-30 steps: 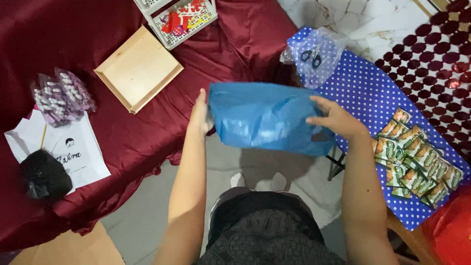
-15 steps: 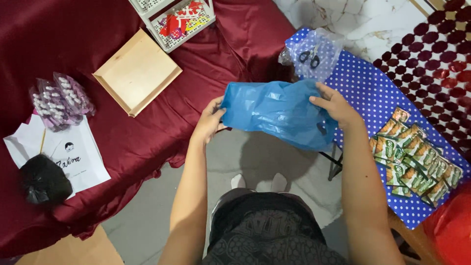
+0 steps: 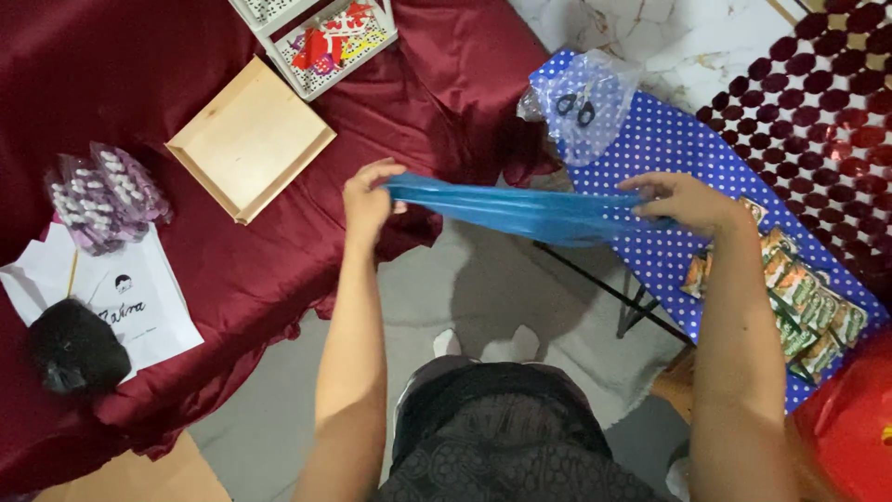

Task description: The person removes multiple small snack packets from a blue plastic bag and places them on a blue polka-dotted table. After emptying the bag, they fold and roll it into a compact bundle and set it aside.

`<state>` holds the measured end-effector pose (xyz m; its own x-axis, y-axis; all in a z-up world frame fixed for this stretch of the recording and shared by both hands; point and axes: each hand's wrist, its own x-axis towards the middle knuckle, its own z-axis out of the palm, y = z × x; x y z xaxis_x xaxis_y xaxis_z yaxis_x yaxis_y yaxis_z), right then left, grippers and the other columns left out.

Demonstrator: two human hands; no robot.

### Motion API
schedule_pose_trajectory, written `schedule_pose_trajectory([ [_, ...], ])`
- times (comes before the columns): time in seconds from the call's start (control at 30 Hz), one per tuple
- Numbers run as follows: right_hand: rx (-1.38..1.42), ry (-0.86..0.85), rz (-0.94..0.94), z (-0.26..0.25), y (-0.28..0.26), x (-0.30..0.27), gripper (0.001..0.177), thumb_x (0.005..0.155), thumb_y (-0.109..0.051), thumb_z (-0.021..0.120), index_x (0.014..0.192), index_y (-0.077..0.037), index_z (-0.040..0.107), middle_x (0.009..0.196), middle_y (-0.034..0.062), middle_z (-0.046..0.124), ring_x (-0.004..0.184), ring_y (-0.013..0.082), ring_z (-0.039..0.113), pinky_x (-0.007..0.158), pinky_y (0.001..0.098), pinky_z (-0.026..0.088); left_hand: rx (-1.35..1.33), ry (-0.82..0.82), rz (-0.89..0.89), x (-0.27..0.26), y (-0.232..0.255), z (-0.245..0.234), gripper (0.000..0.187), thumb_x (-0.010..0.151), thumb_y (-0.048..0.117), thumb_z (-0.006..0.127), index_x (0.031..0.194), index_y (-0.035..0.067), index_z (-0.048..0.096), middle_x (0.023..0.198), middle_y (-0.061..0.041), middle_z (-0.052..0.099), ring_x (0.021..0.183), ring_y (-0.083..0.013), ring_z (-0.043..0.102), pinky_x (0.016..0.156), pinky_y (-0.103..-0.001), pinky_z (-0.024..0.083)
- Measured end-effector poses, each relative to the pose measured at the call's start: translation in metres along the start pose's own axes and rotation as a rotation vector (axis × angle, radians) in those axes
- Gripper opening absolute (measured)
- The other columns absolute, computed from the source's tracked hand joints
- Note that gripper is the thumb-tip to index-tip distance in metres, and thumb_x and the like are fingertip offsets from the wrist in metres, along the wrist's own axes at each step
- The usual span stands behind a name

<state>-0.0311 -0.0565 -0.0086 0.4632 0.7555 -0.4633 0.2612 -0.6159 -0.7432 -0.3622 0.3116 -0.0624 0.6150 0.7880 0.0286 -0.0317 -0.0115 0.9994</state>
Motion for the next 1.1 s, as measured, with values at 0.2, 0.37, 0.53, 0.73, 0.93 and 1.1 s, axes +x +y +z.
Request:
schedule_pose_trajectory([
  [0.2, 0.066, 0.233, 0.138, -0.015, 0.024, 0.008, 0.050, 0.083, -0.007, 0.066, 0.133, -0.015, 0.068, 0.113, 0.0062, 0.069, 0.094, 0.0236, 0.065, 0.083, 0.0416, 0.055, -0.048, -0.007, -0.111, 0.002, 0.008, 0.002, 0.033, 0.084, -0.011, 0.040, 0.089, -0.006, 0.072, 0.082, -0.014, 0.074, 0.067, -0.0167, 0.070, 0.063, -0.027, 0.060],
  [0.37, -0.593, 0.764, -0.526, 0.041, -0.057, -0.004, 0.060, 0.077, -0.015, 0.081, 0.135, -0.007, 0.065, 0.130, 0.0167, 0.068, 0.125, 0.0369, 0.062, 0.112, 0.0488, 0.048, -0.039, -0.041, -0.158, -0.003, 0.035, 0.031, 0.022, 0.090, -0.004, 0.050, 0.090, -0.005, 0.072, 0.080, -0.011, 0.072, 0.065, -0.0142, 0.071, 0.062, -0.026, 0.060],
  [0.53, -0.730, 0.689, -0.891, 0.137, -0.153, 0.002, 0.080, 0.063, -0.040, 0.087, 0.129, -0.001, 0.064, 0.122, 0.0164, 0.069, 0.120, 0.0375, 0.060, 0.102, 0.0630, 0.031, -0.073, -0.098, -0.209, -0.014, 0.062, 0.060, 0.019, 0.091, -0.001, 0.054, 0.093, -0.005, 0.073, 0.080, -0.009, 0.071, 0.066, -0.0145, 0.071, 0.062, -0.027, 0.061],
  [0.73, -0.350, 0.263, -0.549, 0.110, -0.140, 0.028, 0.025, 0.088, -0.026, 0.076, 0.105, -0.008, 0.078, 0.092, 0.0092, 0.077, 0.085, 0.0240, 0.073, 0.091, 0.0412, 0.050, 0.100, -0.279, 0.089, -0.032, 0.091, 0.031, 0.034, 0.085, 0.017, 0.078, 0.116, 0.006, 0.069, 0.090, -0.002, 0.067, 0.081, -0.0113, 0.058, 0.071, -0.028, 0.054],
  [0.93, -0.153, 0.101, -0.541, 0.068, -0.132, 0.037, 0.022, 0.090, -0.020, 0.073, 0.104, -0.003, 0.076, 0.093, 0.0084, 0.078, 0.082, 0.0141, 0.071, 0.077, 0.0305, 0.054, 0.576, -0.188, 0.388, -0.027, 0.074, 0.031, 0.020, 0.090, 0.025, 0.079, 0.093, 0.005, 0.080, 0.083, -0.009, 0.074, 0.087, -0.0221, 0.062, 0.080, -0.037, 0.050],
  [1.1, -0.060, 0.196, -0.726, 0.082, -0.146, 0.030, 0.023, 0.092, -0.017, 0.074, 0.108, 0.000, 0.071, 0.100, 0.0114, 0.076, 0.092, 0.0150, 0.070, 0.085, 0.0317, 0.054, 0.274, -0.303, 0.394, -0.026, 0.070, 0.063, 0.024, 0.096, 0.025, 0.072, 0.100, 0.001, 0.073, 0.091, -0.009, 0.074, 0.090, -0.0215, 0.068, 0.082, -0.034, 0.053],
])
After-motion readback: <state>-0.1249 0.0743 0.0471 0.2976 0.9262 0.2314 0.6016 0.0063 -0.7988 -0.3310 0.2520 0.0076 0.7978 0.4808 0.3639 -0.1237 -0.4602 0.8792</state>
